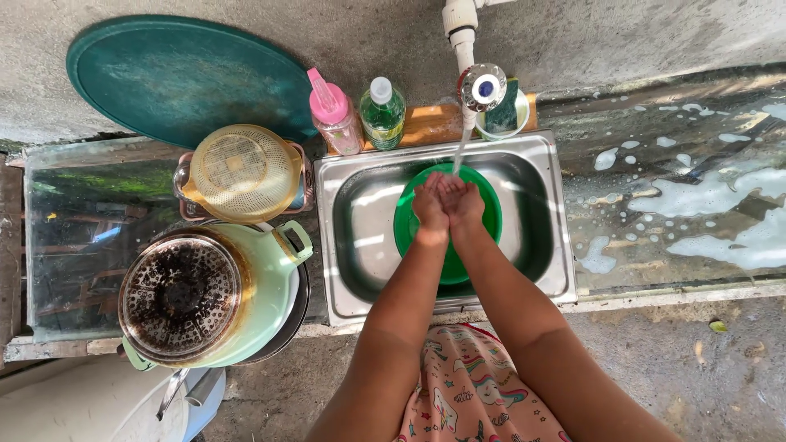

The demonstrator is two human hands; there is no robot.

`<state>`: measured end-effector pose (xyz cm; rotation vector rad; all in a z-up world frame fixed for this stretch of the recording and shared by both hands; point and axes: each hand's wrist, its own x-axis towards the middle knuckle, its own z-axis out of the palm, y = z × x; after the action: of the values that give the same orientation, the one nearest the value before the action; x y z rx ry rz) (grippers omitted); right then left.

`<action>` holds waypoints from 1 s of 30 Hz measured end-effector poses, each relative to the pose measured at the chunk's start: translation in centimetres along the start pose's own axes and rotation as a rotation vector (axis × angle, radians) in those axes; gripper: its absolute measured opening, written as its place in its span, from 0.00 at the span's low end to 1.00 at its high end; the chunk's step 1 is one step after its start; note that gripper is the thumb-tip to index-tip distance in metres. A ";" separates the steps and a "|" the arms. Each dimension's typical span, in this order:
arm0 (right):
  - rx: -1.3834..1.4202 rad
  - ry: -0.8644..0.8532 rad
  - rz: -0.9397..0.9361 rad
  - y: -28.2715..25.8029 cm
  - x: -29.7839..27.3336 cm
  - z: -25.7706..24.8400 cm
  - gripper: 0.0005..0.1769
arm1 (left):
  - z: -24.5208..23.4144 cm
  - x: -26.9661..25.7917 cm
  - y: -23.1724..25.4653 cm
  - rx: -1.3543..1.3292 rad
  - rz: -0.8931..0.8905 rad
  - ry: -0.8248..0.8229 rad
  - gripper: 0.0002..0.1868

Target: The recorder is washing a variety of kitchenware including plates, pots, and a green bowl at an outdoor sink.

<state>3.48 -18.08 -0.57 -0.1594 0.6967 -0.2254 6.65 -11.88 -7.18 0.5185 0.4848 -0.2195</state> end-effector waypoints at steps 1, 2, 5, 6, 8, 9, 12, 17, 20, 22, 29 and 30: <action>-0.042 -0.013 0.032 -0.3 0.0 1.1 0.31 | 0.3 1.7 -0.5 0.033 0.017 0.075 0.32; -0.083 -0.023 0.063 -0.7 -0.1 2.1 0.33 | 0.6 3.4 -1.1 0.067 0.031 0.152 0.31; -0.182 -0.051 0.017 -2.8 2.8 5.9 0.24 | 3.0 8.6 -2.4 -0.064 0.098 0.060 0.10; -0.181 -0.052 0.015 -3.5 2.9 7.6 0.24 | 6.5 6.7 -0.5 -0.063 0.098 0.058 0.10; -0.132 -0.111 0.024 -4.8 3.1 10.7 0.26 | 13.2 2.7 3.2 -0.127 0.025 0.096 0.17; -0.132 -0.109 0.024 -5.2 2.9 11.3 0.26 | 13.3 3.2 2.9 -0.127 0.024 0.097 0.17; -0.062 -0.068 0.101 -6.4 3.0 11.5 0.27 | 12.9 3.6 2.4 -0.145 0.002 0.071 0.29; -0.358 0.295 -0.289 -8.8 4.3 9.3 0.24 | 9.5 2.3 0.5 0.085 0.061 0.158 0.18; -0.601 0.302 -0.168 -11.1 3.6 9.7 0.20 | 10.2 -0.8 1.4 0.104 -0.213 0.176 0.32; -0.756 0.241 -0.233 -12.5 6.3 7.3 0.19 | 10.9 -2.2 1.9 0.055 -0.251 0.202 0.32; -1.087 0.155 -0.357 -11.3 2.1 8.7 0.23 | 6.4 -1.2 0.8 0.009 -0.204 0.095 0.29; -1.084 0.156 -0.358 -10.2 2.3 8.8 0.23 | 5.7 -0.8 0.7 0.012 -0.205 0.094 0.29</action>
<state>9.39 -27.89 6.93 -1.3194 0.8864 -0.1811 8.37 -14.17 -2.19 0.4924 0.6288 -0.3962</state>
